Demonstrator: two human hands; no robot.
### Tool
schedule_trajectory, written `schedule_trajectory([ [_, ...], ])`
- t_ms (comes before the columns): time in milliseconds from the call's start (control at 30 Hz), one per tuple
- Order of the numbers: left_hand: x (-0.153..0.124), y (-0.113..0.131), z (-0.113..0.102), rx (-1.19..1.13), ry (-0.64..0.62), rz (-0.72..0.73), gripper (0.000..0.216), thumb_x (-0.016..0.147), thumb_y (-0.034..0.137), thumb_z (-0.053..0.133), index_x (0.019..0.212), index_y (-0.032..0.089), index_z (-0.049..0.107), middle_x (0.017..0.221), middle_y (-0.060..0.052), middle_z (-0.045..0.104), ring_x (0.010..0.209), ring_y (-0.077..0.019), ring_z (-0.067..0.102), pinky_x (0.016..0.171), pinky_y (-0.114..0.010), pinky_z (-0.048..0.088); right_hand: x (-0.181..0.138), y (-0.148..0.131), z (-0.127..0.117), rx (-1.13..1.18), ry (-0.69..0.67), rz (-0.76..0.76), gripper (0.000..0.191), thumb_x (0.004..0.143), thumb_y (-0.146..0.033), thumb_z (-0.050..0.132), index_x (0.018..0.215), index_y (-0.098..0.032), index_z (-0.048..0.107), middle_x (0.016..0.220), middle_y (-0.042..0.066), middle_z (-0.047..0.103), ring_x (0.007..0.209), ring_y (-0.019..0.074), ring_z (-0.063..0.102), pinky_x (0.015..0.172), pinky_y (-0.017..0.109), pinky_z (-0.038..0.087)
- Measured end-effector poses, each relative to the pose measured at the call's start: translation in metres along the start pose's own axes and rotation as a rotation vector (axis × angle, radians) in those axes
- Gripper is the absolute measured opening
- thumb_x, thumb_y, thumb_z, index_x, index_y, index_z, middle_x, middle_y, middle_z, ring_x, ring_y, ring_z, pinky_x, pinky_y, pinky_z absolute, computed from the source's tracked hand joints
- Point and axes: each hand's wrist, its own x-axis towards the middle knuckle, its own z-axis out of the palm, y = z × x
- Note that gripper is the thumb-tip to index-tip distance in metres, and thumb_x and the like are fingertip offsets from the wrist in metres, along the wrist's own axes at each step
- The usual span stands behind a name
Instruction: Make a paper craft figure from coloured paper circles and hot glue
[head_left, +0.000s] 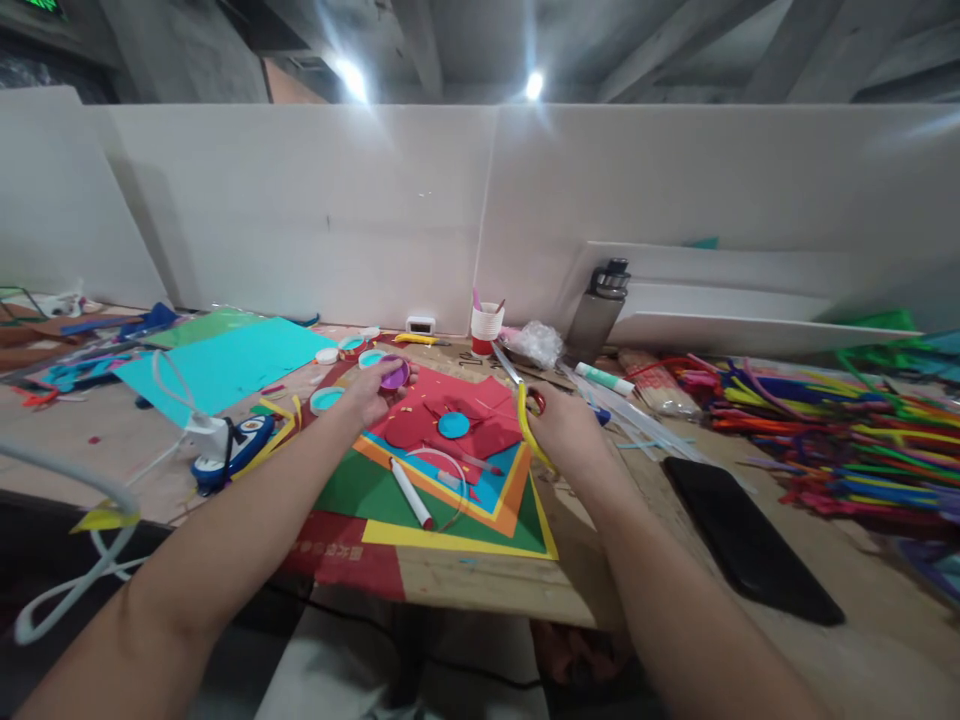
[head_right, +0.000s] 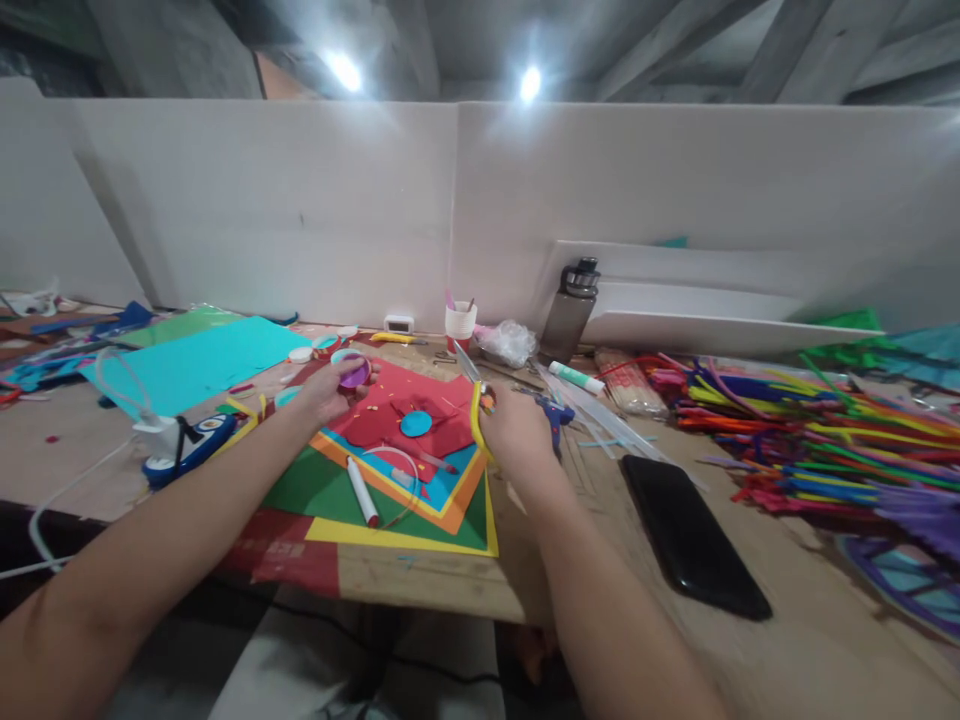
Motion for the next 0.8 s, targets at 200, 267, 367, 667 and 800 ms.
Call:
schedule_trajectory([
  [200,-0.006,-0.008,0.006,0.123,-0.003,0.066,0.007,0.079,0.011,0.059,0.087,0.011,0.06,0.081,-0.01,0.07,0.064,-0.0154,0.067,0.042,-0.018,0.044,0.005,0.01,0.02,-0.141,-0.145,0.049,0.032,0.082,-0.028,0.049,0.107,-0.014,0.062,0.097,0.018,0.071,0.093,0.03,0.068,0.073,0.034,0.047],
  [267,-0.006,-0.009,0.007,0.145,-0.002,0.082,0.008,0.078,0.011,0.059,0.086,0.011,0.06,0.08,-0.01,0.07,0.065,-0.0162,0.068,0.043,-0.019,0.045,0.005,0.01,0.025,-0.155,-0.162,0.048,0.031,0.083,-0.026,0.048,0.108,-0.012,0.06,0.098,0.019,0.07,0.093,0.0294,0.068,0.074,0.034,0.047],
  [367,-0.007,-0.011,0.009,0.169,0.015,0.092,0.011,0.075,0.005,0.056,0.084,0.01,0.061,0.079,-0.011,0.07,0.066,-0.0163,0.068,0.044,-0.019,0.047,0.006,0.009,0.027,-0.188,-0.167,0.06,0.031,0.085,-0.025,0.047,0.11,-0.01,0.057,0.101,0.02,0.069,0.095,0.0288,0.067,0.076,0.034,0.047],
  [667,-0.014,-0.021,0.017,0.288,-0.057,-0.003,0.008,0.073,0.007,0.055,0.075,0.009,0.062,0.077,-0.012,0.07,0.067,-0.017,0.068,0.044,-0.019,0.049,-0.006,-0.005,0.021,-0.4,-0.175,-0.042,0.031,0.09,-0.029,0.045,0.109,-0.012,0.062,0.104,0.019,0.067,0.101,0.0314,0.062,0.081,0.038,0.045],
  [800,-0.012,-0.029,0.016,0.334,-0.125,-0.002,0.009,0.073,0.01,0.058,0.08,0.009,0.063,0.081,-0.014,0.071,0.071,-0.0198,0.07,0.044,-0.02,0.05,-0.008,-0.019,0.015,-0.426,-0.033,-0.137,0.035,0.092,-0.035,0.044,0.108,-0.012,0.064,0.116,0.019,0.06,0.111,0.0316,0.053,0.088,0.039,0.042],
])
